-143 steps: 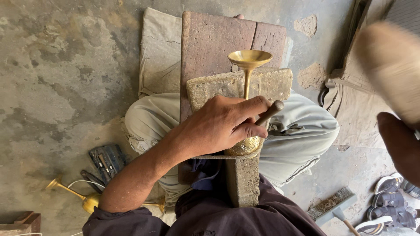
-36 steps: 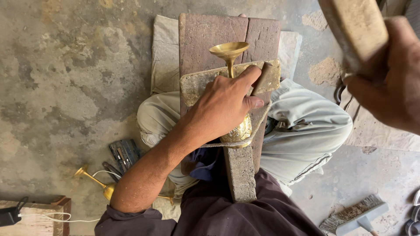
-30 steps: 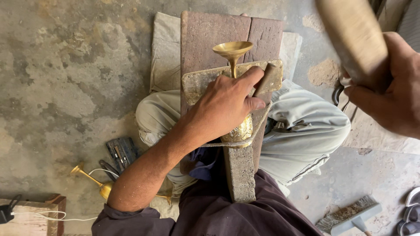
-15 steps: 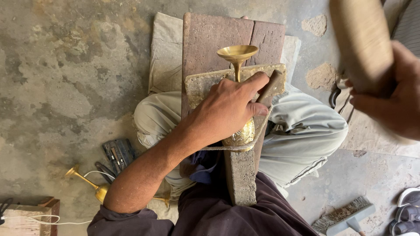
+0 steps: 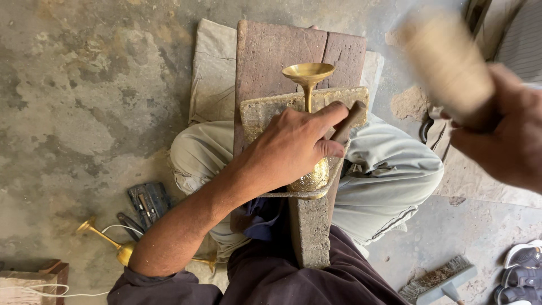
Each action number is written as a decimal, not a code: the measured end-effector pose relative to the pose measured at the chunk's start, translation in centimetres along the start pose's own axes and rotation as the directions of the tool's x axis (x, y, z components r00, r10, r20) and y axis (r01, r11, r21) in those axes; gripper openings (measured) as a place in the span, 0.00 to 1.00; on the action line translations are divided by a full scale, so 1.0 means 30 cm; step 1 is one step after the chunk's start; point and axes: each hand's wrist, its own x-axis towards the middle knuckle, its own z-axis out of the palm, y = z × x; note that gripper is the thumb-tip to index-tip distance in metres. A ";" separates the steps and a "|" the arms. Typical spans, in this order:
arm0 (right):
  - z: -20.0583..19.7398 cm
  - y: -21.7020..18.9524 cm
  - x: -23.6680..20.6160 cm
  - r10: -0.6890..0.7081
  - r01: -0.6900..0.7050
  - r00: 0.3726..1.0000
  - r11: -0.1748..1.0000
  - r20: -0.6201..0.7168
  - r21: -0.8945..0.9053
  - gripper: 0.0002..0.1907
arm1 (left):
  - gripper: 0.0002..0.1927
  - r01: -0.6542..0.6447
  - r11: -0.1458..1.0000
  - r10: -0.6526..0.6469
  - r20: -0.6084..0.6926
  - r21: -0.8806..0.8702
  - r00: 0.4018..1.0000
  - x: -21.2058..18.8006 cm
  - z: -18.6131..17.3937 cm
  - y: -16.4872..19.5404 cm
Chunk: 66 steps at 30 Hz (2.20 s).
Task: The person sits on the floor and shapes a brass goblet-like object held against a stone block, holding a punch to the metal and striking it with a wooden mallet. They reposition the punch and rotate the piece between strikes while continuing to hammer.
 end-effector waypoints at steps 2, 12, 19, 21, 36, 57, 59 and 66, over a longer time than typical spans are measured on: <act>-0.011 -0.013 0.004 0.003 0.000 1.000 0.992 0.024 -0.126 0.32 | 0.22 0.064 0.998 -0.064 0.035 0.005 0.997 0.001 0.001 -0.003; -0.012 -0.035 0.009 0.045 -0.046 0.999 0.998 0.006 0.052 0.32 | 0.22 0.085 0.996 -0.084 0.062 -0.015 0.995 -0.004 0.012 -0.018; -0.019 -0.060 0.005 0.059 -0.060 0.998 0.991 -0.009 -0.121 0.29 | 0.22 0.089 0.996 -0.087 0.092 -0.011 0.992 0.005 0.018 -0.033; -0.019 -0.063 0.005 -0.049 0.083 0.996 0.866 0.080 -0.493 0.29 | 0.21 0.083 0.995 -0.078 0.091 -0.050 0.993 -0.001 0.016 -0.036; -0.007 -0.103 -0.004 0.143 -0.118 0.985 0.964 -0.092 0.239 0.34 | 0.18 -0.037 0.997 0.039 0.037 -0.066 0.999 -0.013 0.008 -0.053; -0.026 -0.070 -0.038 -0.017 0.095 0.990 0.811 0.139 -0.577 0.35 | 0.16 -0.014 0.992 0.028 0.107 -0.124 0.994 -0.019 -0.012 -0.061; -0.027 -0.069 -0.042 0.084 -0.081 0.996 0.987 0.014 -0.139 0.35 | 0.15 -0.015 0.991 0.029 0.109 -0.132 0.994 -0.025 -0.017 -0.061; -0.015 -0.099 -0.057 0.134 -0.123 0.989 0.983 -0.068 0.139 0.34 | 0.15 -0.002 0.988 0.022 0.122 -0.157 0.992 -0.025 -0.020 -0.067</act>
